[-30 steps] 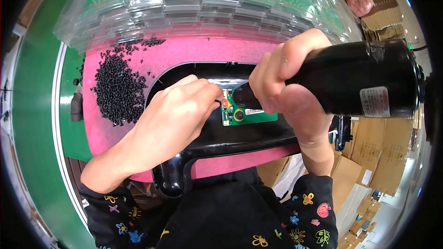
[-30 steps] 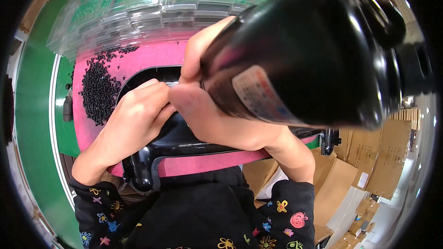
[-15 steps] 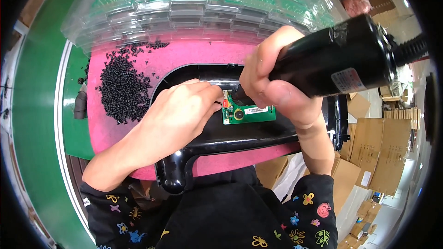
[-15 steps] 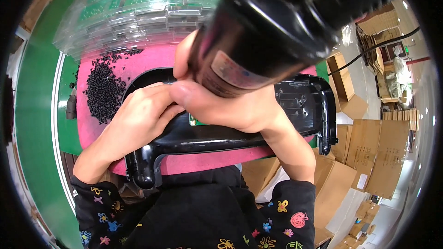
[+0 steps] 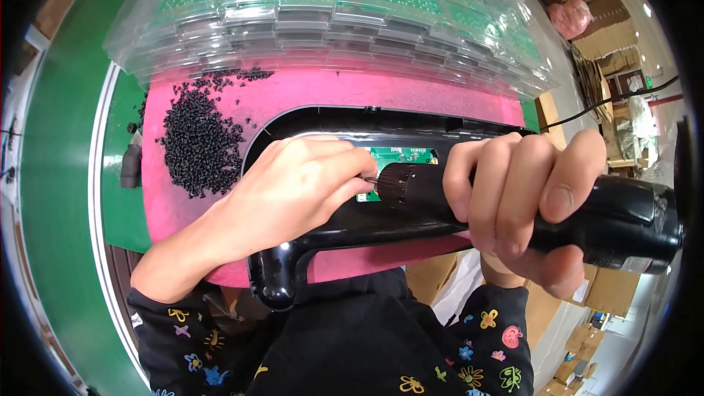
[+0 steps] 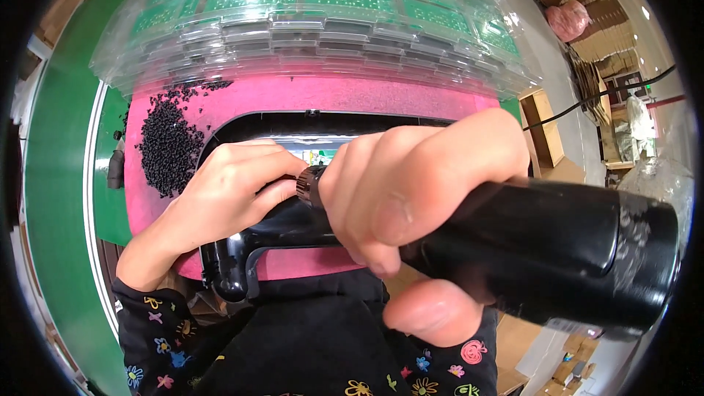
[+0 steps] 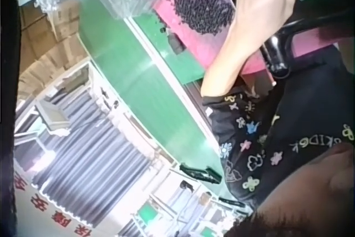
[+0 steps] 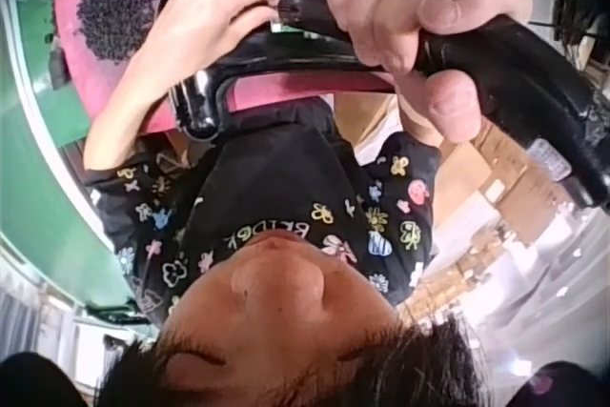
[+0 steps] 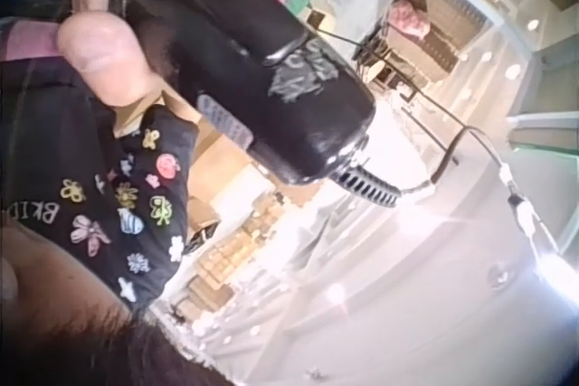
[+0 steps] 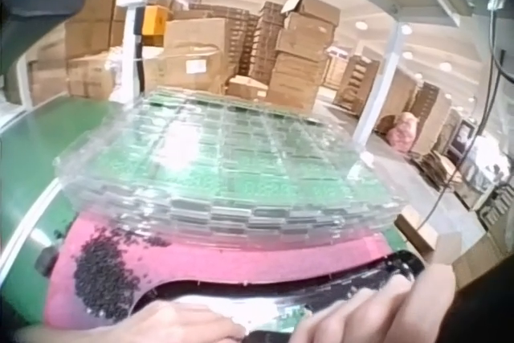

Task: Assembling electronic components into plastic housings using an electric screwdriver and packing them into cardboard boxes.

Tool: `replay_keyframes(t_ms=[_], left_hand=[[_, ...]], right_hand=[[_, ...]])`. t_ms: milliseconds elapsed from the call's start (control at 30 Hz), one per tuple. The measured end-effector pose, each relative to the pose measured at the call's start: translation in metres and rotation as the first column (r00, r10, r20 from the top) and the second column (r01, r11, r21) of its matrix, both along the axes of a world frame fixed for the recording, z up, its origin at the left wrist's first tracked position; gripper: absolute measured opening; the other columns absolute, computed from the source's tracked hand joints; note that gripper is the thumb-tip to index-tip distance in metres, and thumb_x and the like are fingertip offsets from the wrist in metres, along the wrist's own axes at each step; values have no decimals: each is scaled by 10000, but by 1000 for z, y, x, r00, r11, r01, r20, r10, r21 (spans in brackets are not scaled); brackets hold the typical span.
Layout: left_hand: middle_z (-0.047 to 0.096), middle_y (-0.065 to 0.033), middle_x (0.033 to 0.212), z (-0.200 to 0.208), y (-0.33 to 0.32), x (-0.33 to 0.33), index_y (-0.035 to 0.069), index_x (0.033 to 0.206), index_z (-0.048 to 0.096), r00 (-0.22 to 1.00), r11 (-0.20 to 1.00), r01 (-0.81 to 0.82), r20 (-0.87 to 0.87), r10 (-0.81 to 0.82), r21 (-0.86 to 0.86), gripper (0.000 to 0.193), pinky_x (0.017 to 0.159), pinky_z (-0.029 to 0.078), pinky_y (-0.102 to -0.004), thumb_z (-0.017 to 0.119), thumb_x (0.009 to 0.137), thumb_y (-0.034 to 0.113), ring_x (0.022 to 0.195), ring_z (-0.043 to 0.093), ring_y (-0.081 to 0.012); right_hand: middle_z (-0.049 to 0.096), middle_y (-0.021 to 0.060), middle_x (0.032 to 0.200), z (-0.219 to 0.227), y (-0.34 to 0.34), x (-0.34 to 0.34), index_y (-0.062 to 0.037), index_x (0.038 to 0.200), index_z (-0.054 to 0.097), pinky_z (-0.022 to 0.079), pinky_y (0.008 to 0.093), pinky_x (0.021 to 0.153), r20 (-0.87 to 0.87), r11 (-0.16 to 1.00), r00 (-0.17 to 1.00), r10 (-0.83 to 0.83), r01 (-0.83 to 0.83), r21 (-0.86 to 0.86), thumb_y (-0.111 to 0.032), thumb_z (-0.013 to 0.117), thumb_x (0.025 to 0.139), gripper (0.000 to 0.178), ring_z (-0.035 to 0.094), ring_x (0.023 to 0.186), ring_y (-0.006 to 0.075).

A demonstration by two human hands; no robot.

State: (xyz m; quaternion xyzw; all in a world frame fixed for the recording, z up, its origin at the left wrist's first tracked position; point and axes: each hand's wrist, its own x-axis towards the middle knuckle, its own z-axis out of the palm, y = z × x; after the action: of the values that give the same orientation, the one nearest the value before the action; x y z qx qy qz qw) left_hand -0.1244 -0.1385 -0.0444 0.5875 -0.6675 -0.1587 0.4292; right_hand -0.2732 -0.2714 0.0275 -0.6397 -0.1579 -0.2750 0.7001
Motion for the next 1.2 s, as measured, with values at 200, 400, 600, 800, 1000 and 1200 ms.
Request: replay_keyframes(t_ms=[200,400,600,800,1000,1200], left_hand=[[590,-116,732,-5,-3,-2,-6,867,602,998,997,17,65,-13,-75,195,608,471,-372,694,699,33,692,585,-296],[596,-99,709,-1,-2,-3,2,825,619,993,996,27,119,-17,-83,164,586,463,-358,707,700,62,675,587,-263],[601,-95,677,-4,-2,1,-2,805,642,996,998,-24,82,29,-64,151,577,469,-350,723,705,78,657,586,-256],[609,-112,711,-6,2,2,-27,836,645,985,994,-84,146,92,-66,173,601,479,-361,710,694,47,649,578,-278],[614,-136,732,-7,3,0,-25,876,633,985,995,-99,136,102,-26,182,624,474,-368,679,706,23,672,589,-295],[643,-142,717,6,8,2,-20,744,562,960,982,-120,270,78,145,96,605,510,-388,605,711,59,717,648,-308]], right_hand=[[542,-52,657,-7,-3,0,-136,986,432,424,249,564,34,999,999,31,-31,8,-291,687,833,335,525,521,73],[540,-34,651,-7,-4,-4,-122,982,427,423,249,556,4,996,996,86,-86,28,-235,699,812,341,518,510,90],[507,-6,607,-16,2,-5,-85,950,428,383,252,489,-166,997,985,42,-30,74,-181,712,772,349,500,495,111],[506,-3,602,-15,14,-4,-75,898,441,385,260,485,-297,987,952,-74,113,116,-206,747,759,361,483,488,114],[555,17,605,-14,-14,8,-42,847,532,421,284,498,-308,960,928,210,-256,-117,-157,791,725,309,530,511,150],[511,-2,530,-25,3,14,-31,771,540,371,258,449,-301,994,950,85,-102,-38,-239,827,683,365,479,451,131]])
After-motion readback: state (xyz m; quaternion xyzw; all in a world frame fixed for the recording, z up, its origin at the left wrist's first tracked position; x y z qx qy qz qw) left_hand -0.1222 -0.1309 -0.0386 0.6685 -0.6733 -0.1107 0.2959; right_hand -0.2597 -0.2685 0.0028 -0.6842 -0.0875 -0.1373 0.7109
